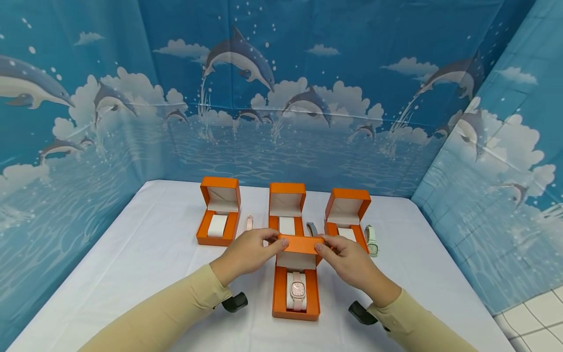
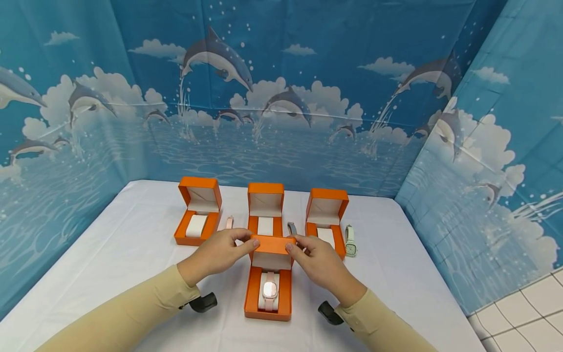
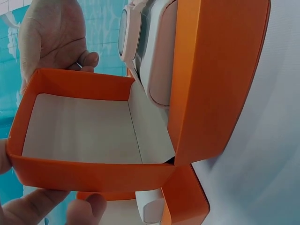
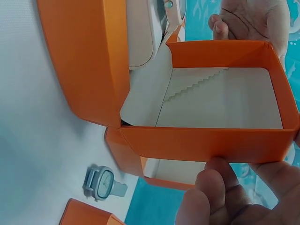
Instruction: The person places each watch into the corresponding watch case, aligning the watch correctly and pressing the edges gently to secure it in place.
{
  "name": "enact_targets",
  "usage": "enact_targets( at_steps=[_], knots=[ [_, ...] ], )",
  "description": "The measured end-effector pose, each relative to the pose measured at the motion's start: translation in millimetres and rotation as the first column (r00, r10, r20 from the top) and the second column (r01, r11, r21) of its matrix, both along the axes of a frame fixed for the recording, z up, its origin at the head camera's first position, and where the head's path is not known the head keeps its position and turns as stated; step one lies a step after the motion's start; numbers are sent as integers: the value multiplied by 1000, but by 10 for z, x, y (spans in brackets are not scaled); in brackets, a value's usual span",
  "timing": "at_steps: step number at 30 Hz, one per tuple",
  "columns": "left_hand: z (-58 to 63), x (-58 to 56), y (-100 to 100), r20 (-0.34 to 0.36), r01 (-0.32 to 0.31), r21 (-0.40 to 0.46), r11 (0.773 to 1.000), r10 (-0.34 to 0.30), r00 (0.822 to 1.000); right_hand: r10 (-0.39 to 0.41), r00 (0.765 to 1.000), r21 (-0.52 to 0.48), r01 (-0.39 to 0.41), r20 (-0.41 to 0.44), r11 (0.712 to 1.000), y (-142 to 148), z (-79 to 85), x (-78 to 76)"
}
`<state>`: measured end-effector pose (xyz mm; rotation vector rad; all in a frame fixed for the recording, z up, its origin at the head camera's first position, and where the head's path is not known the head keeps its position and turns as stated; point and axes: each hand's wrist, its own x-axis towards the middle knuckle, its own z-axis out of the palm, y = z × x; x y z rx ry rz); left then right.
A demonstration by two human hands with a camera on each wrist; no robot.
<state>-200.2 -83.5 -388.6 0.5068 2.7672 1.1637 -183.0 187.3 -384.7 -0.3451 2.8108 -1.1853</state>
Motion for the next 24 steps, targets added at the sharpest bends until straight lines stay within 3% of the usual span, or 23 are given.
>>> enact_targets(
  at_steps=[24],
  knots=[
    [-22,80,-23,21,29,18,999,-30,999,40,999,-23,-40,-23,999,11,-22,86]
  ],
)
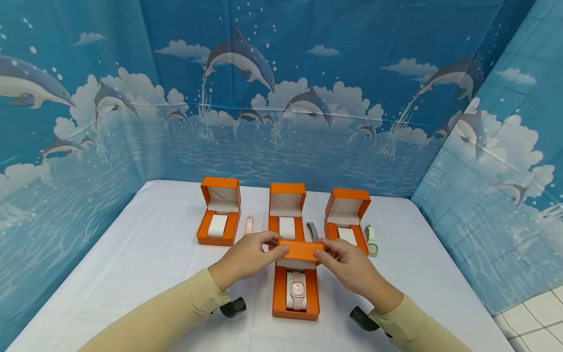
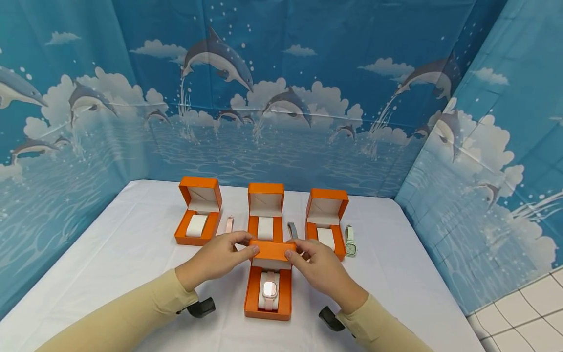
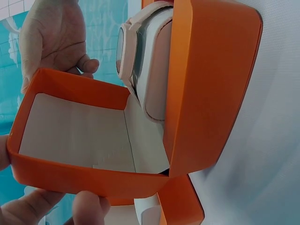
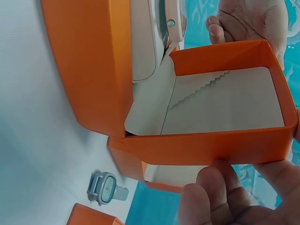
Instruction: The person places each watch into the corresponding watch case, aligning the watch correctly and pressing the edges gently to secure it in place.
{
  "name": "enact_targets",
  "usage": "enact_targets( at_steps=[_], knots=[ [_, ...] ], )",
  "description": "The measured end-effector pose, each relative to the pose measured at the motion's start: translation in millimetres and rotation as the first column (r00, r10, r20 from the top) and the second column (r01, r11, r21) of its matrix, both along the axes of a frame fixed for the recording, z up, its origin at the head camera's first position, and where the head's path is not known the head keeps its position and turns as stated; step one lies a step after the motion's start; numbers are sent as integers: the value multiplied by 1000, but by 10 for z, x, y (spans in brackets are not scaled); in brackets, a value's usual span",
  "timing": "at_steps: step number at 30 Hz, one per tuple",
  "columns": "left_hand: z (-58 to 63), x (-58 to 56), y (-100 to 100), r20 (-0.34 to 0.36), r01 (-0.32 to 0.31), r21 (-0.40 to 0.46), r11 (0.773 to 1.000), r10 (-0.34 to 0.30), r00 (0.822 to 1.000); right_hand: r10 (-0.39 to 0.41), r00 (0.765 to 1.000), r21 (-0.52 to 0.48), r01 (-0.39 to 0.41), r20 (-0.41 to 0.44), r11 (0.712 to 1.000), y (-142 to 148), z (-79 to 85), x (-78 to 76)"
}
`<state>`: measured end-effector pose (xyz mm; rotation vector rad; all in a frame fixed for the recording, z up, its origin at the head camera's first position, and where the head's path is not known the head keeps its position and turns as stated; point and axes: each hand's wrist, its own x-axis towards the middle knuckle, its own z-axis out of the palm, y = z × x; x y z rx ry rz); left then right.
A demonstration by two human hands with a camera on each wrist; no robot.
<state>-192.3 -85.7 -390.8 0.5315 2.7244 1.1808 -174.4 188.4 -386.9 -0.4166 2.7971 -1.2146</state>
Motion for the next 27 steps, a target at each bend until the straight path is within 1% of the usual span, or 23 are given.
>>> enact_targets(
  at_steps=[7,18,27],
  knots=[
    [-4,24,-9,21,7,12,1000,-7,1000,-10,1000,-11,9,-14,1000,-7,-3,34],
    [-13,51,-37,49,26,31,999,-27,998,-21,1000,-10,21,-8,1000,-7,-22,67],
    [-33,67,-48,67,43,55,998,-47,997,-3,999,16,4,-40,1000,-2,-15,122]
  ],
)
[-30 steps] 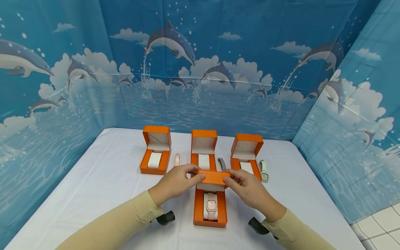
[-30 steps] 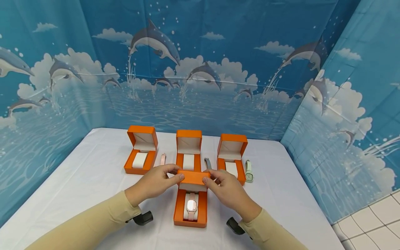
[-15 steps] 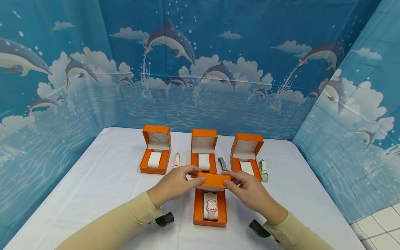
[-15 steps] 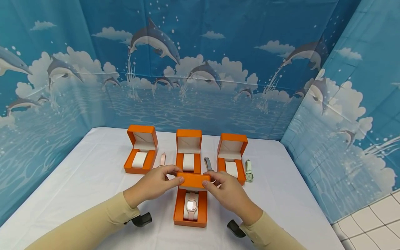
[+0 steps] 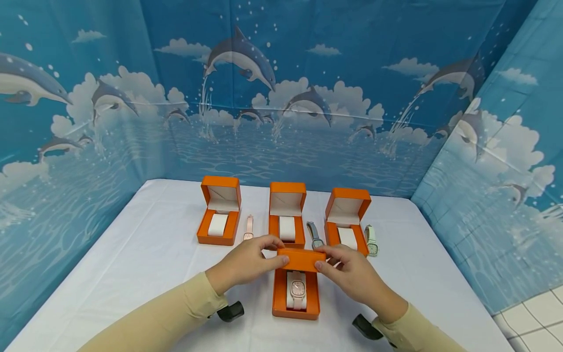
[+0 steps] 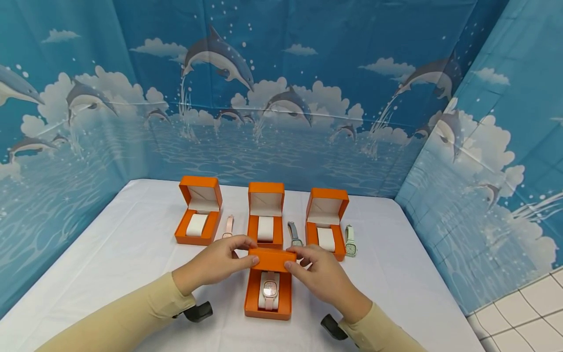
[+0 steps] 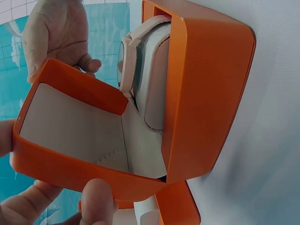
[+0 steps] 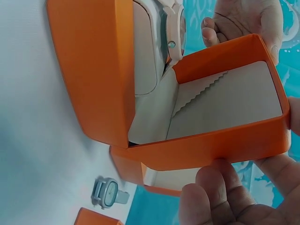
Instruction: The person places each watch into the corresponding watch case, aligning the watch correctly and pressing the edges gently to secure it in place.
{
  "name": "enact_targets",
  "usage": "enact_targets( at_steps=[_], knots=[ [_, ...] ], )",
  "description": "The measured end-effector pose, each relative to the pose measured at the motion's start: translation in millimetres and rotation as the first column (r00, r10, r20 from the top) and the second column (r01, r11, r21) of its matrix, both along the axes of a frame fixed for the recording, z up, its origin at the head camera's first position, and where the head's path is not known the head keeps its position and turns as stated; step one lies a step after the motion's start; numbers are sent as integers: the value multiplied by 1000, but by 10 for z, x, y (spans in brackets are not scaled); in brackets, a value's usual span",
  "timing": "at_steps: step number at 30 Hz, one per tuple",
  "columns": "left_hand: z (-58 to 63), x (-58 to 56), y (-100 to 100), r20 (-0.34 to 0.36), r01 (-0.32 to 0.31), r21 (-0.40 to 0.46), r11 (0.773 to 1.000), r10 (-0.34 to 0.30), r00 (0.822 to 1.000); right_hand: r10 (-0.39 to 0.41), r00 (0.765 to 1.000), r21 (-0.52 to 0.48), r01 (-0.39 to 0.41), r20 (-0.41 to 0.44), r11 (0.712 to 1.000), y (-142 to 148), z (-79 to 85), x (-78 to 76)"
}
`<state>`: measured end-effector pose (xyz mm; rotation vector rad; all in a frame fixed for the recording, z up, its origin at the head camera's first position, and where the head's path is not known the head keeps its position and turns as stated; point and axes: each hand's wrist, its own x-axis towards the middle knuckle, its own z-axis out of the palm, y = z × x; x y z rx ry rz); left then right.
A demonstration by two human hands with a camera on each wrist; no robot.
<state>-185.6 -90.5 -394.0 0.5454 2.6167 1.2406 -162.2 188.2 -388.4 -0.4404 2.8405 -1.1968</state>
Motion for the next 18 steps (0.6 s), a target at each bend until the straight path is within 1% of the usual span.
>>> enact_targets(
  at_steps=[4,9,18],
  knots=[
    [-7,7,-7,7,14,7,1000,-14,1000,11,1000,4,-11,-4,1000,1,-5,16],
    [-4,26,-16,18,23,20,1000,-23,1000,46,999,4,-46,-27,999,15,-21,23],
    [-13,53,-24,12,38,20,999,-38,999,63,997,-1,-63,31,998,31,-33,20]
  ],
)
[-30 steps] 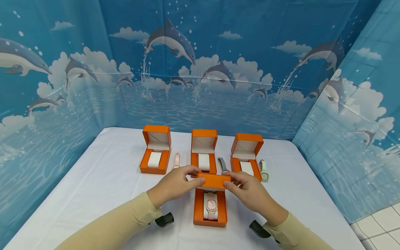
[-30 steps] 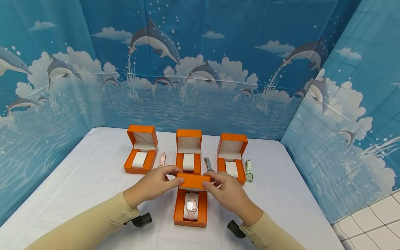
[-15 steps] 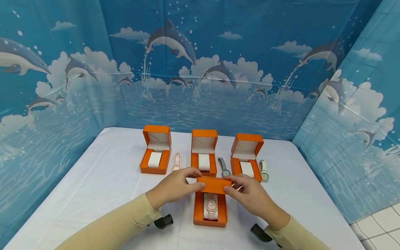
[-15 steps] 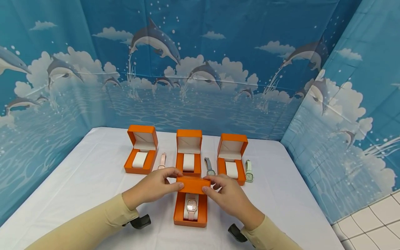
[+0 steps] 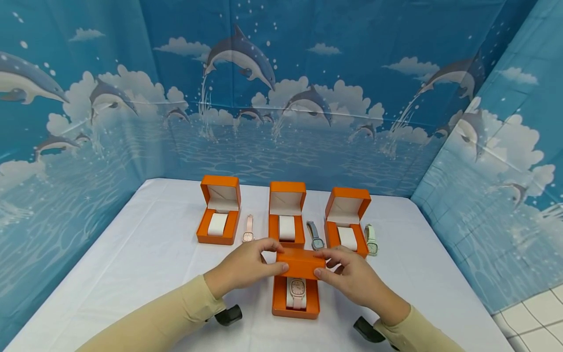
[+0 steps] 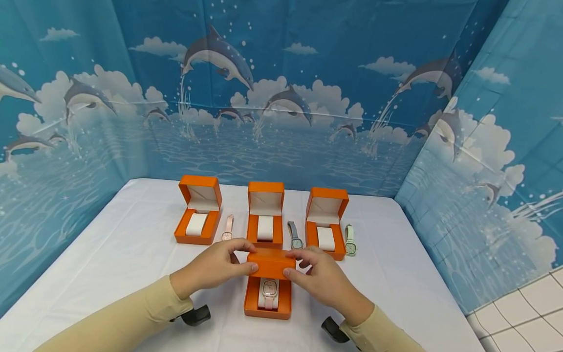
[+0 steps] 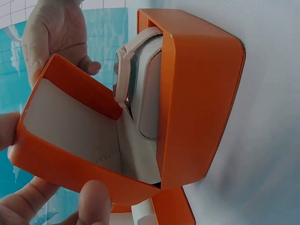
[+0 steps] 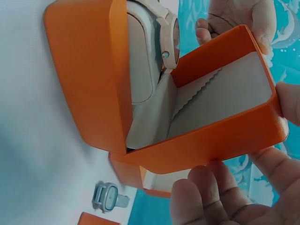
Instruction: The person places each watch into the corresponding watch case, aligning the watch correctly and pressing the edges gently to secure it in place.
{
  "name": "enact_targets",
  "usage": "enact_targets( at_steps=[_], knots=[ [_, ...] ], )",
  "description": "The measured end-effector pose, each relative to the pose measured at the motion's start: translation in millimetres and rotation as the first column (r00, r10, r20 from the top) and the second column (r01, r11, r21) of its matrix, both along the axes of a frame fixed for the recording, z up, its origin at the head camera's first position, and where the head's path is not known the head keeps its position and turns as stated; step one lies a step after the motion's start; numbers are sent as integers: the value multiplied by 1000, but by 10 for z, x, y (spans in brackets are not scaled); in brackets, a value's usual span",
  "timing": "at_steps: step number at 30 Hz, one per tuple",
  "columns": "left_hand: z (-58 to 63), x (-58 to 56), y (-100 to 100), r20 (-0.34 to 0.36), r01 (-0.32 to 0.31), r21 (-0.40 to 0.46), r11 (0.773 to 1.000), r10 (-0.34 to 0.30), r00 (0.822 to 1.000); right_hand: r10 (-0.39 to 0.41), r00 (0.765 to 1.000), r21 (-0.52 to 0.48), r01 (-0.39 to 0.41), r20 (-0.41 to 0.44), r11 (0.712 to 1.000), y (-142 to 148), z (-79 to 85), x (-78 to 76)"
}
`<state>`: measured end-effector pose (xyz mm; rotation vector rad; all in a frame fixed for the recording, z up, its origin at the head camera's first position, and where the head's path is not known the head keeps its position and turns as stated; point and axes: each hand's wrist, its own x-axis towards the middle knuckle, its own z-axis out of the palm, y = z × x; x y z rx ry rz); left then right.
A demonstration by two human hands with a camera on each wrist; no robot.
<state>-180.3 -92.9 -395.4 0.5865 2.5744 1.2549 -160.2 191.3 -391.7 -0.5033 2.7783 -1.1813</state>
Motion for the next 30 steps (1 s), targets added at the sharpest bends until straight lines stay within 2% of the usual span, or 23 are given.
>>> enact_targets(
  at_steps=[7,12,17,22,30],
  knots=[
    [-2,25,-9,13,13,1,1000,-13,1000,56,998,-46,-54,36,997,25,15,1],
    [-15,32,-11,23,22,8,1000,-22,999,69,994,-96,-61,85,993,25,10,14],
    [-22,39,-14,26,27,10,1000,-27,999,98,990,-139,-83,98,987,33,-9,19],
    [-21,48,-13,22,31,6,1000,-31,999,117,989,-132,-104,92,986,43,-12,18],
    [-18,79,-29,33,43,-2,999,-43,999,100,993,-104,-92,69,990,38,-12,40]
  ],
)
